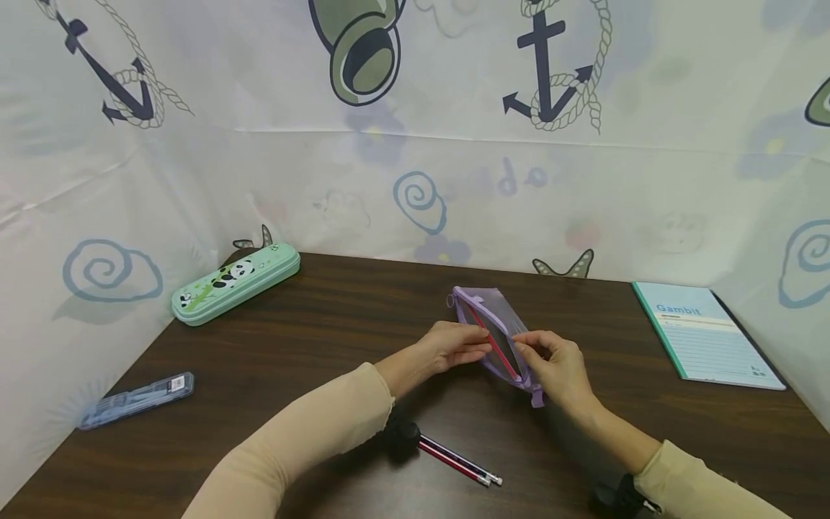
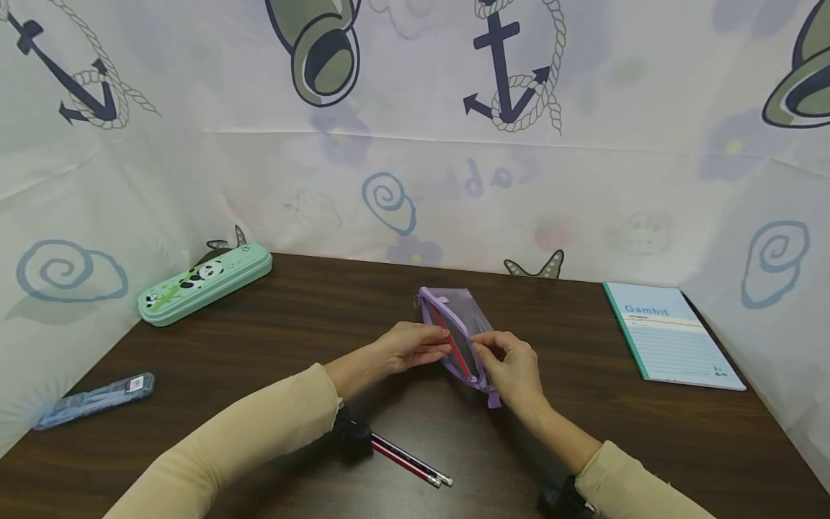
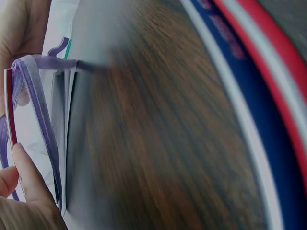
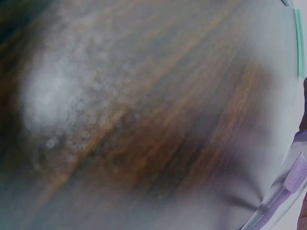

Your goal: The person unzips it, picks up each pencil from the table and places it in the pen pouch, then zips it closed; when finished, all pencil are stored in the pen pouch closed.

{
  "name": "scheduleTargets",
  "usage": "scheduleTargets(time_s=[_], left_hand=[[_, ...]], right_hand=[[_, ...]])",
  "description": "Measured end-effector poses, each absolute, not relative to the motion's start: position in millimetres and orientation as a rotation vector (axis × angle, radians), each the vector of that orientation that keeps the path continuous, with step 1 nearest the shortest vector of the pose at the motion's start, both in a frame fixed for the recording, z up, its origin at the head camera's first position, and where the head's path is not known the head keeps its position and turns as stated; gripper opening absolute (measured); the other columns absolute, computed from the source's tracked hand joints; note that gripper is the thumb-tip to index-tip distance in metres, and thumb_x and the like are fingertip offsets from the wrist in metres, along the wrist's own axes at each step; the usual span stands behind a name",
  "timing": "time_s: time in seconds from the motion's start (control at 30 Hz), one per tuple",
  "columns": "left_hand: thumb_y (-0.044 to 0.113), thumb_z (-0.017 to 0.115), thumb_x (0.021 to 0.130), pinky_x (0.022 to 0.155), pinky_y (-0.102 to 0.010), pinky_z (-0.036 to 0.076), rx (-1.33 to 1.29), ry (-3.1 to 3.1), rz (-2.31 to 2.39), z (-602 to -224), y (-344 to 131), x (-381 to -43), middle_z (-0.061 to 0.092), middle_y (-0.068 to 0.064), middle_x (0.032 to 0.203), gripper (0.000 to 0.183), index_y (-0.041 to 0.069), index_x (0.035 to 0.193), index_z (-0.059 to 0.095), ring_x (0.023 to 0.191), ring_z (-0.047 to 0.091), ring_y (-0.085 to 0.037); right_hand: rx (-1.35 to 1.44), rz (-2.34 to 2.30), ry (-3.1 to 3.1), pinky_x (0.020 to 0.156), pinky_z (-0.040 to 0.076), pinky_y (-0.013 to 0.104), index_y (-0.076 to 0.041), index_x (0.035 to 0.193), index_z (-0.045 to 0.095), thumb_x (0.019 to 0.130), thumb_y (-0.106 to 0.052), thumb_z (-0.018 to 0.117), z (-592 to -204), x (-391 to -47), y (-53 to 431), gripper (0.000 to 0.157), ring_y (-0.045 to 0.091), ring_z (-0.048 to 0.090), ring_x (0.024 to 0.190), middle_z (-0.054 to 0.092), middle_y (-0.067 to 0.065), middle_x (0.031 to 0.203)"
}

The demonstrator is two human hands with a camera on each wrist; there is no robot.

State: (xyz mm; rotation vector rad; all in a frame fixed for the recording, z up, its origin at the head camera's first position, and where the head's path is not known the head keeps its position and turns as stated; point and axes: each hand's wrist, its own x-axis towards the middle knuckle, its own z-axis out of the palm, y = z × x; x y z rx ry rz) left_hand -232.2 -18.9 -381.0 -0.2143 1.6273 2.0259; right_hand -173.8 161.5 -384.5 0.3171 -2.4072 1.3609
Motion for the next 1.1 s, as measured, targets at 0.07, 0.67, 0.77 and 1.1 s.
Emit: scheduleTargets(time_s=[0.07, 0.67, 0.77, 1.1], left_hand=[[0.004, 0.062, 0.089, 0.054, -0.016, 0.055, -0.219, 1.634, 2.034, -382, -15, -233, 0.066, -0.003, 0.065, 0.012, -0.004, 0.098, 0.065, 0.055, 0.064, -0.007], [0.001, 0.066, 0.086, 0.055, -0.016, 0.056, -0.222, 1.797, 1.982, -389, -1, -230, 0.068, -0.004, 0.067, 0.022, -0.006, 0.106, 0.061, 0.054, 0.063, -0.006], [0.002, 0.066, 0.086, 0.051, -0.015, 0.054, -0.196, 1.815, 1.939, -388, 0, -231, 0.064, -0.002, 0.060, 0.019, -0.005, 0.103, 0.063, 0.053, 0.062, -0.006], [-0.001, 0.059, 0.090, 0.068, -0.019, 0.057, -0.047, 1.754, 1.893, -388, -5, -232, 0.068, -0.023, 0.102, 0.027, -0.010, 0.116, 0.059, 0.077, 0.069, -0.013]], right_hand=[[0.325, 1.359, -2.406, 0.048, 0.043, 0.016, 0.002, 0.089, 0.071, 0.084, 0.002, 0.067, -384, -174, 162, 0.007, 0.000, 0.048, 0.059, 0.068, 0.012, 0.077], [0.406, 1.304, -2.414, 0.052, 0.046, 0.015, 0.001, 0.089, 0.071, 0.083, 0.003, 0.067, -385, -172, 159, 0.007, -0.001, 0.050, 0.062, 0.068, 0.009, 0.078], [0.441, 1.259, -2.409, 0.054, 0.048, 0.016, 0.000, 0.089, 0.071, 0.082, 0.004, 0.068, -385, -171, 158, 0.008, -0.001, 0.052, 0.064, 0.067, 0.007, 0.078], [0.438, 1.275, -2.390, 0.053, 0.047, 0.014, 0.000, 0.088, 0.071, 0.082, 0.004, 0.068, -386, -173, 159, 0.008, -0.002, 0.052, 0.065, 0.068, 0.009, 0.080]])
